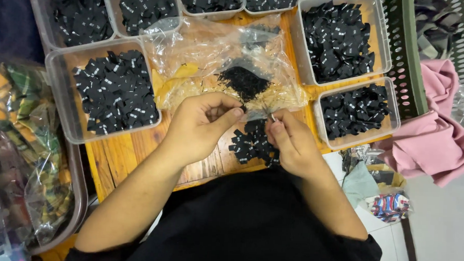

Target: Trimming excess material or threads from small black fabric components using small snips at a workstation.

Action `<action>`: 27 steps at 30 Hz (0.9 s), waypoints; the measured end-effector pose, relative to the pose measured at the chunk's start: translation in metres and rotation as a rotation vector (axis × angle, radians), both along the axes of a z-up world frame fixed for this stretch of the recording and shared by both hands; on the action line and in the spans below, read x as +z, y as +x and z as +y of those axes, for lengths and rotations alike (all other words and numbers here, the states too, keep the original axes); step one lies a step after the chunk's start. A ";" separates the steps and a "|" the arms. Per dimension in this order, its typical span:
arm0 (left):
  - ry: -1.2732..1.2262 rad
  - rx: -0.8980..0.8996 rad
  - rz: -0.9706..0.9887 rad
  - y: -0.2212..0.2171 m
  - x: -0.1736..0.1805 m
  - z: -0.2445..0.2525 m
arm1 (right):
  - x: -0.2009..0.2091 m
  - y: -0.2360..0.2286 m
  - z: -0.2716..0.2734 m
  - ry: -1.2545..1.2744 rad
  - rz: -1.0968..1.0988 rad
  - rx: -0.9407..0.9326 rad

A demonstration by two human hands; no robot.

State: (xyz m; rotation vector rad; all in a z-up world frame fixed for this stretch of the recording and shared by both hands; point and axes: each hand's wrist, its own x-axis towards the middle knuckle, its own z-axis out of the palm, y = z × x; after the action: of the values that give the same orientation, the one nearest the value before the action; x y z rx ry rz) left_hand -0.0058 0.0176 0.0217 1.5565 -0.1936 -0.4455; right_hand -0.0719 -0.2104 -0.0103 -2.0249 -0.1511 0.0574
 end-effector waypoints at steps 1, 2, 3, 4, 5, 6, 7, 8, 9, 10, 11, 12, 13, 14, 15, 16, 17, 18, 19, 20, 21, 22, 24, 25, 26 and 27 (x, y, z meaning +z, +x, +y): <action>0.001 -0.001 0.001 0.000 -0.004 -0.001 | 0.000 0.000 0.002 0.001 0.001 -0.001; -0.084 0.004 0.004 0.001 -0.008 -0.001 | 0.000 0.000 0.004 -0.015 0.009 -0.006; -0.168 0.010 0.006 0.001 -0.013 -0.002 | 0.000 -0.001 0.006 -0.030 0.017 -0.011; -0.167 0.010 0.009 0.001 -0.011 -0.002 | 0.002 -0.001 0.009 -0.030 0.020 -0.011; -0.193 0.016 0.010 0.000 -0.010 -0.002 | 0.004 -0.001 0.012 -0.011 0.021 -0.020; -0.219 0.023 0.010 0.000 -0.008 -0.001 | 0.007 -0.001 0.015 0.007 0.023 -0.028; -0.218 0.024 0.014 0.000 -0.009 -0.002 | 0.015 0.003 0.020 0.007 0.026 -0.028; -0.246 0.034 0.014 0.000 -0.010 -0.002 | 0.023 0.007 0.024 -0.004 0.006 -0.026; -0.273 0.044 0.014 -0.001 -0.011 -0.002 | 0.031 0.011 0.028 -0.014 -0.014 -0.023; -0.274 0.045 0.016 -0.001 -0.013 -0.002 | 0.021 0.008 0.026 -0.015 -0.013 -0.023; -0.259 0.047 0.008 0.000 -0.015 -0.002 | 0.012 0.006 0.023 -0.033 -0.016 -0.018; -0.244 0.048 0.001 0.000 -0.017 -0.002 | 0.002 0.003 0.020 -0.051 -0.019 -0.014; -0.245 0.049 0.003 0.000 -0.014 -0.002 | 0.001 0.003 0.020 -0.052 -0.017 -0.013; -0.233 0.053 -0.014 0.000 -0.011 -0.002 | -0.001 0.004 0.021 -0.052 -0.026 -0.008; -0.222 0.056 -0.030 0.000 -0.008 -0.003 | -0.003 0.003 0.021 -0.053 -0.035 -0.004; -0.222 0.057 -0.029 0.000 -0.008 -0.003 | -0.003 0.004 0.022 -0.054 -0.034 -0.003; -0.223 0.072 -0.026 0.000 -0.008 -0.003 | -0.003 0.005 0.024 -0.056 -0.044 -0.004; -0.224 0.087 -0.024 0.000 -0.008 -0.002 | -0.004 0.006 0.025 -0.058 -0.055 -0.005; -0.224 0.087 -0.024 0.000 -0.009 -0.002 | -0.005 0.006 0.025 -0.059 -0.055 -0.005; -0.216 0.102 -0.033 -0.001 -0.010 -0.002 | -0.005 0.007 0.025 -0.075 -0.072 -0.006; -0.209 0.117 -0.042 -0.001 -0.010 -0.002 | -0.006 0.007 0.025 -0.092 -0.090 -0.008; -0.209 0.116 -0.041 -0.001 -0.012 -0.003 | -0.006 0.008 0.027 -0.092 -0.089 -0.009; -0.213 0.134 -0.076 0.000 -0.014 -0.004 | -0.006 0.010 0.029 -0.114 -0.106 -0.006; -0.212 0.133 -0.076 -0.001 -0.013 -0.004 | -0.004 0.010 0.031 -0.113 -0.107 -0.007; -0.205 0.143 -0.085 -0.002 -0.012 -0.004 | -0.003 0.010 0.032 -0.088 -0.115 -0.003; -0.197 0.152 -0.094 -0.003 -0.010 -0.004 | -0.001 0.010 0.033 -0.062 -0.124 0.000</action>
State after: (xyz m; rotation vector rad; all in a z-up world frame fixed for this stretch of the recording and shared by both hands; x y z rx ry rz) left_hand -0.0092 0.0132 0.0112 1.3877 -0.1842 -0.2263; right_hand -0.0615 -0.1771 -0.0117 -2.0911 -0.2302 -0.0644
